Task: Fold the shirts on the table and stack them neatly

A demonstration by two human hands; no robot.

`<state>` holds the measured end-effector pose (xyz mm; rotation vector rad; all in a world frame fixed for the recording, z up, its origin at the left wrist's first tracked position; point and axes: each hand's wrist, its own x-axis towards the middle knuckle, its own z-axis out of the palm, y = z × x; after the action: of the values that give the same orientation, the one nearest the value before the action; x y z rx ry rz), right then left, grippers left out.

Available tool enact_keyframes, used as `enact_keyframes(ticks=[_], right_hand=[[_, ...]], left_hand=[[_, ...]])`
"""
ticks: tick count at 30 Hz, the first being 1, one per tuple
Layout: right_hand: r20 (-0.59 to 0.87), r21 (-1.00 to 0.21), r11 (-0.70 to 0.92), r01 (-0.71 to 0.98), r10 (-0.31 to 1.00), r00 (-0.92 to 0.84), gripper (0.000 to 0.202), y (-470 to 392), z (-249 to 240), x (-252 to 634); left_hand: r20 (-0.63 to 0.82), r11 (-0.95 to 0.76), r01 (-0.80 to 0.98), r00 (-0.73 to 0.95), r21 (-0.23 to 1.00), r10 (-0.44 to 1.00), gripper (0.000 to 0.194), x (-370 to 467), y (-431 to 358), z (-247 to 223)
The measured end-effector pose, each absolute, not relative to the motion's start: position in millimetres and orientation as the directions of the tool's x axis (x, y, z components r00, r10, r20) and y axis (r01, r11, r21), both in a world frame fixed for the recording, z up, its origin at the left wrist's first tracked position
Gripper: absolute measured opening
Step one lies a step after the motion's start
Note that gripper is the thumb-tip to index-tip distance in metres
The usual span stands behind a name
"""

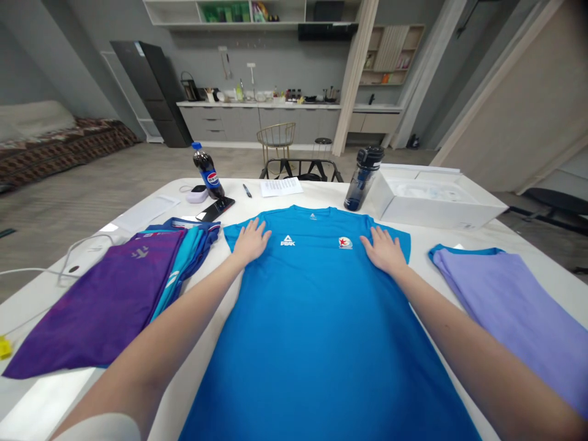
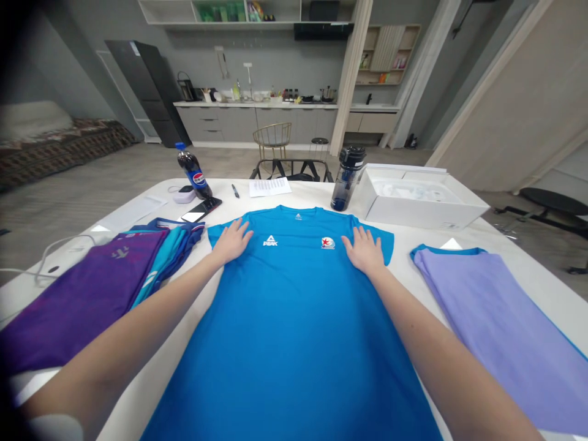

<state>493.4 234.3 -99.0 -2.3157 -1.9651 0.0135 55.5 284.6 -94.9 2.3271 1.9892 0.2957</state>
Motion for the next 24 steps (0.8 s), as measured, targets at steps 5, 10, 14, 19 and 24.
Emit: enact_keyframes(ticks=[5, 10, 14, 19, 24], right_hand=[[-0.027, -0.075, -0.173, 0.982, 0.985, 0.172, 0.075, 209, -110, 476], [0.011, -0.062, -0.285, 0.957, 0.958, 0.286, 0.075, 191, -101, 493], [0.105, -0.034, -0.12, 0.992, 0.987, 0.123, 0.07, 156, -88, 459], [-0.041, -0.113, 0.048, 0.992, 0.998, -0.053, 0.065, 97, -99, 422], [0.011, -0.057, -0.087, 0.995, 0.996, 0.088, 0.07, 55, -108, 461]], left_hand=[[-0.02, -0.108, 0.977, 0.114, 0.183, 0.993, 0.073, 61, 257, -109], [0.131, -0.113, 0.985, 0.096, 0.127, 0.987, 0.069, 64, 236, -94], [0.187, -0.352, 0.929, 0.328, 0.116, 0.926, 0.064, 96, 184, -87], [0.04, -0.324, 0.924, 0.323, 0.203, 0.946, 0.065, 103, 121, -101], [0.078, -0.297, 0.938, 0.287, 0.179, 0.955, 0.068, 68, 93, -108]])
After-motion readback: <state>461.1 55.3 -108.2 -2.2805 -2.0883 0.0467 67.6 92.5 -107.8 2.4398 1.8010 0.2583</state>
